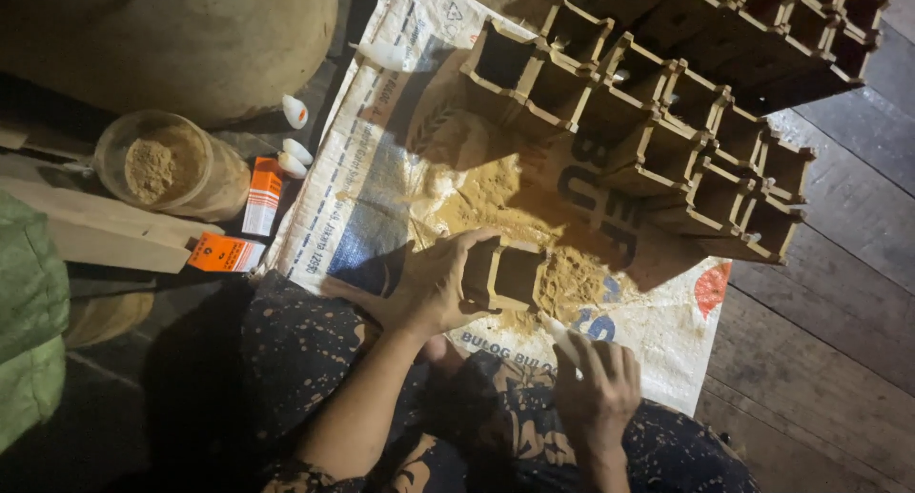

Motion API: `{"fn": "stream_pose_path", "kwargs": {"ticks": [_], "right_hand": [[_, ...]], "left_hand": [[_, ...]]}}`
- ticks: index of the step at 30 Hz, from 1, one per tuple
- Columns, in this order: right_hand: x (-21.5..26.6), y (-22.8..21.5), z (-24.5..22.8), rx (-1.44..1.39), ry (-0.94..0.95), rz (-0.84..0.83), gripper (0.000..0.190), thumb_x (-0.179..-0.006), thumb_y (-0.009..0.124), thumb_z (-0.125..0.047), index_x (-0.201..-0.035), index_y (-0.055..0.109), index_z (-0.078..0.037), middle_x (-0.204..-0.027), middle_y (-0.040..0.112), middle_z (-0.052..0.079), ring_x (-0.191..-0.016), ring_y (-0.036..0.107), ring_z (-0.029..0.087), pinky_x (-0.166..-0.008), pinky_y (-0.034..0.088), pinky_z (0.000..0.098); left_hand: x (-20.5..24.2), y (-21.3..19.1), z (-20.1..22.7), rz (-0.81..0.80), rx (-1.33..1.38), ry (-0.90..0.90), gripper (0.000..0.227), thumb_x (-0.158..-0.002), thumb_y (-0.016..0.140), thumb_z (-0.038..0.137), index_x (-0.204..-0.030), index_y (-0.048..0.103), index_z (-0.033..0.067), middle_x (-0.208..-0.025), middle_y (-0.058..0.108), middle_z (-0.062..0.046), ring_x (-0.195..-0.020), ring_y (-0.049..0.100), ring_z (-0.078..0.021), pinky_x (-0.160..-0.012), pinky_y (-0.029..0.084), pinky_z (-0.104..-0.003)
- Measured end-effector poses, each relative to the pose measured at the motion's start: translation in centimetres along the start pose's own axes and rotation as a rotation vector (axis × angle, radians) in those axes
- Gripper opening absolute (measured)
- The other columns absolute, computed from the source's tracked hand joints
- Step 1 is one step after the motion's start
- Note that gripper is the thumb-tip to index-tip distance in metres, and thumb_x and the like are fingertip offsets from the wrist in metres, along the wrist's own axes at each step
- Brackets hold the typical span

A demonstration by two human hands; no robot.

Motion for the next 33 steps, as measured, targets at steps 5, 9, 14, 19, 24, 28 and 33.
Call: {"fn": "stream_pose_path", "kwargs": {"ticks": [5,9,14,19,24,28,33], "right_hand": [[-1.7,-2.1,-0.4,-0.084,0.076,0.094,0.017,-0.083,0.084,-0.016,-0.098,0.076,-0.010,-0.088,0.066,0.004,-0.074,0.054,0.014,-0.060,0.045,0.0266],[-2.5,-3.0,-0.6,-0.149,0.210,0.061,0.032,-0.078,0.088,-0.014,-0.108,0.075,-0.018,-0.105,0.066,0.004,-0.095,0.057,0.019,-0.076,0.054,0.0311],[-3.0,-2.0,-2.3,-0.190,0.078,0.012,0.025,-0.081,0.084,-0.018,-0.103,0.075,-0.012,-0.100,0.067,0.006,-0.083,0.056,0.017,-0.064,0.048,0.0298],[-4.7,-3.6,-5.2,-0.197,0.028,0.018,0.026,-0.079,0.084,-0.016,-0.103,0.075,-0.015,-0.098,0.068,0.003,-0.085,0.058,0.018,-0.073,0.050,0.0329],[-5.1,-3.4,-6.0,-0.171,-0.014,-0.006,0.020,-0.084,0.079,-0.019,-0.103,0.075,-0.015,-0.096,0.069,0.003,-0.082,0.058,0.018,-0.076,0.047,0.0352],[-4.1,-1.8,-5.4,-0.113,-0.028,0.007,0.021,-0.083,0.081,-0.025,-0.102,0.076,-0.020,-0.096,0.069,0.000,-0.082,0.056,0.016,-0.073,0.047,0.0331],[-4.0,-1.5,-6.0,-0.049,-0.070,0.000,0.030,-0.082,0.082,-0.024,-0.112,0.076,-0.026,-0.100,0.068,-0.003,-0.086,0.053,0.016,-0.077,0.043,0.0336]], "left_hand": [[0.1,0.3,-0.5,0.014,-0.046,-0.041,0.111,-0.057,0.099,0.040,-0.146,0.036,0.0180,-0.118,0.072,-0.002,-0.095,0.070,-0.0180,-0.084,0.057,-0.033],[-0.1,-0.6,0.4,0.084,0.024,-0.006,0.101,-0.062,0.098,0.036,-0.142,0.041,0.0143,-0.126,0.066,-0.005,-0.106,0.067,-0.0212,-0.092,0.058,-0.033],[-0.2,-1.2,0.9,0.076,-0.011,0.016,0.104,-0.061,0.097,0.039,-0.144,0.039,0.0147,-0.128,0.069,-0.004,-0.106,0.070,-0.0211,-0.093,0.056,-0.034],[0.1,-0.4,-0.1,0.098,0.063,0.002,0.067,-0.083,0.074,0.019,-0.143,0.043,0.0125,-0.126,0.066,-0.007,-0.102,0.066,-0.0204,-0.090,0.054,-0.033],[-0.2,-1.2,0.6,0.075,-0.084,0.054,0.096,-0.069,0.092,0.032,-0.145,0.037,0.0154,-0.128,0.069,-0.007,-0.102,0.072,-0.0174,-0.087,0.061,-0.031],[-0.2,-0.8,0.3,0.090,-0.106,0.062,0.099,-0.067,0.095,0.037,-0.144,0.039,0.0127,-0.127,0.069,-0.007,-0.105,0.071,-0.0172,-0.094,0.061,-0.030],[-0.2,-0.5,-0.1,0.033,-0.057,0.003,0.092,-0.070,0.087,0.044,-0.144,0.040,0.0149,-0.128,0.068,-0.005,-0.107,0.070,-0.0178,-0.095,0.056,-0.035]]}}
Point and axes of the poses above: each hand's wrist, its own x-axis away from the middle knuckle, its own y-axis out of the palm, z = x × y, the point moved 8 cm from there along -x, towards the middle knuckle
